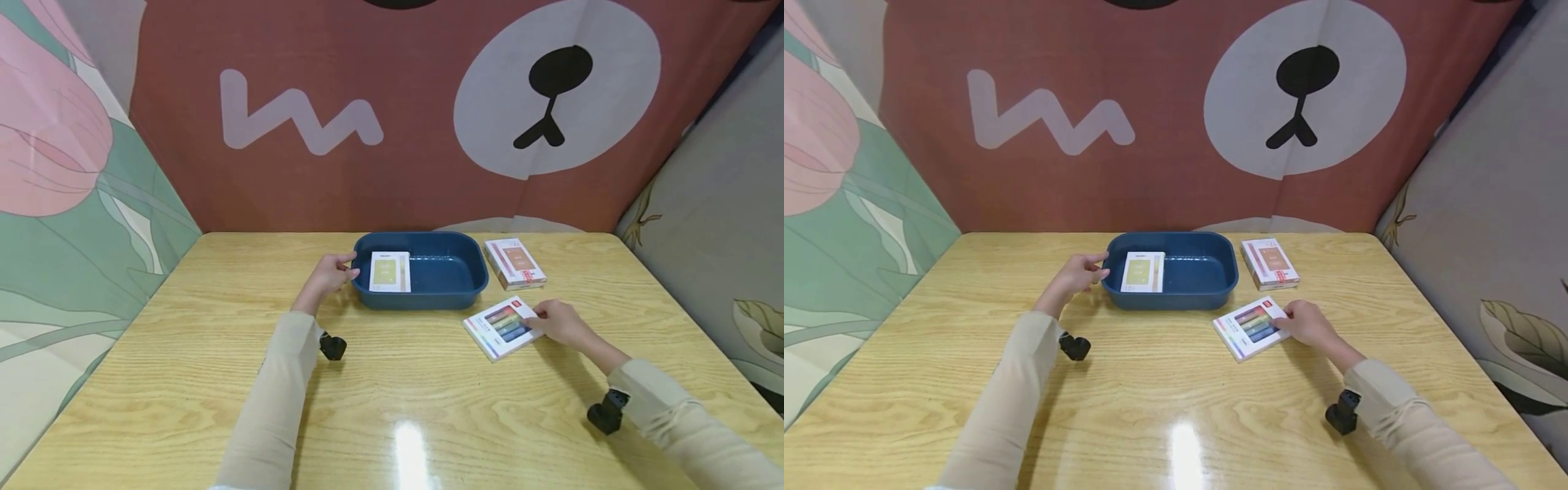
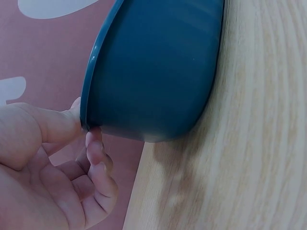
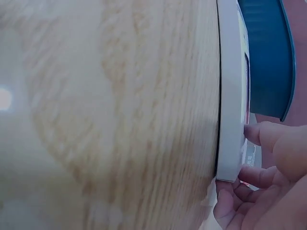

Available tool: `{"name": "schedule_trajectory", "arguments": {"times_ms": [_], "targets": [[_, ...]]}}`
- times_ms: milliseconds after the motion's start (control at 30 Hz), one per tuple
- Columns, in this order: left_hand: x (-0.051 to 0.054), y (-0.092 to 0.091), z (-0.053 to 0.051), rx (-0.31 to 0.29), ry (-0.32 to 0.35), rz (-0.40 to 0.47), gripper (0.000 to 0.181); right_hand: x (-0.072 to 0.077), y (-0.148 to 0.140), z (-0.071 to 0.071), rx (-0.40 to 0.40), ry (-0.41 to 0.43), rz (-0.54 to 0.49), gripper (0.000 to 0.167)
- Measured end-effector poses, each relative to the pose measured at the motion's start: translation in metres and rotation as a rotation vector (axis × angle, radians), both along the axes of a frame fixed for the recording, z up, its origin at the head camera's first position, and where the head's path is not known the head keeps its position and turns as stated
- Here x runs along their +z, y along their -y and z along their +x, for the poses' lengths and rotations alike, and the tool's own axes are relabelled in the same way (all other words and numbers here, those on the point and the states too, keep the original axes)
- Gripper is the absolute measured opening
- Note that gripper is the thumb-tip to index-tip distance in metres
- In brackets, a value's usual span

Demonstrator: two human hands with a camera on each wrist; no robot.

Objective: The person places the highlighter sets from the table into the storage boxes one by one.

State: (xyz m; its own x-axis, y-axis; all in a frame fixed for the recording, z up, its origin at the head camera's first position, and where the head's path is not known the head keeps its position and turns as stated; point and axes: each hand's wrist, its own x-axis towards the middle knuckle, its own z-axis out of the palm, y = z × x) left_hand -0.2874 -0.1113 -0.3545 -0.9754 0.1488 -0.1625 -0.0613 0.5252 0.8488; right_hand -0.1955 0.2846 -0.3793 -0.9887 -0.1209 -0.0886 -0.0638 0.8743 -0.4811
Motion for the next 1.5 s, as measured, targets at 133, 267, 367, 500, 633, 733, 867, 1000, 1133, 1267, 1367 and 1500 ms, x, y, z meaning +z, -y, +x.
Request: {"name": "schedule_trajectory", "arguments": {"times_ms": [133,267,367,500,633,733,867,1000,1133,1267,1367,1500], "targets": [[0.0,0.0,0.0,0.0,0.014,0.008,0.046,0.002,0.0,0.001,0.005,0.0,-0.013,0.031],[0.0,0.0,0.0,0.005,0.017,0.011,0.047,0.004,-0.001,0.0,-0.026,-0.013,-0.088,0.036],[0.001,0.0,0.0,0.006,0.028,0.015,0.047,0.005,-0.001,0.0,-0.081,0.023,-0.179,0.042],[0.0,0.0,-0.001,0.01,0.04,0.02,0.047,0.007,0.001,0.001,-0.116,0.058,-0.296,0.056],[0.0,0.0,-0.001,0.008,0.037,0.018,0.047,0.008,0.003,0.002,-0.085,0.067,-0.414,0.072],[0.0,0.0,-0.001,0.009,0.035,0.018,0.047,0.008,0.004,0.003,-0.074,0.075,-0.494,0.076],[0.001,0.0,-0.001,0.009,0.038,0.017,0.047,0.008,0.004,0.004,-0.079,0.062,-0.546,0.078],[0.001,0.0,-0.001,0.008,0.036,0.017,0.047,0.011,0.003,0.005,-0.11,0.002,-0.549,0.08],[0.0,0.0,-0.001,0.007,0.033,0.019,0.047,0.014,0.0,0.005,-0.156,-0.036,-0.563,0.083],[-0.001,0.0,0.0,0.006,0.036,0.016,0.047,0.015,-0.005,0.004,-0.207,-0.07,-0.578,0.076],[-0.001,0.0,-0.001,0.009,0.037,0.018,0.047,0.016,-0.006,0.003,-0.258,-0.122,-0.619,0.064],[-0.001,0.001,-0.001,0.012,0.045,0.025,0.047,0.021,-0.006,0.004,-0.274,-0.172,-0.678,0.052]]}}
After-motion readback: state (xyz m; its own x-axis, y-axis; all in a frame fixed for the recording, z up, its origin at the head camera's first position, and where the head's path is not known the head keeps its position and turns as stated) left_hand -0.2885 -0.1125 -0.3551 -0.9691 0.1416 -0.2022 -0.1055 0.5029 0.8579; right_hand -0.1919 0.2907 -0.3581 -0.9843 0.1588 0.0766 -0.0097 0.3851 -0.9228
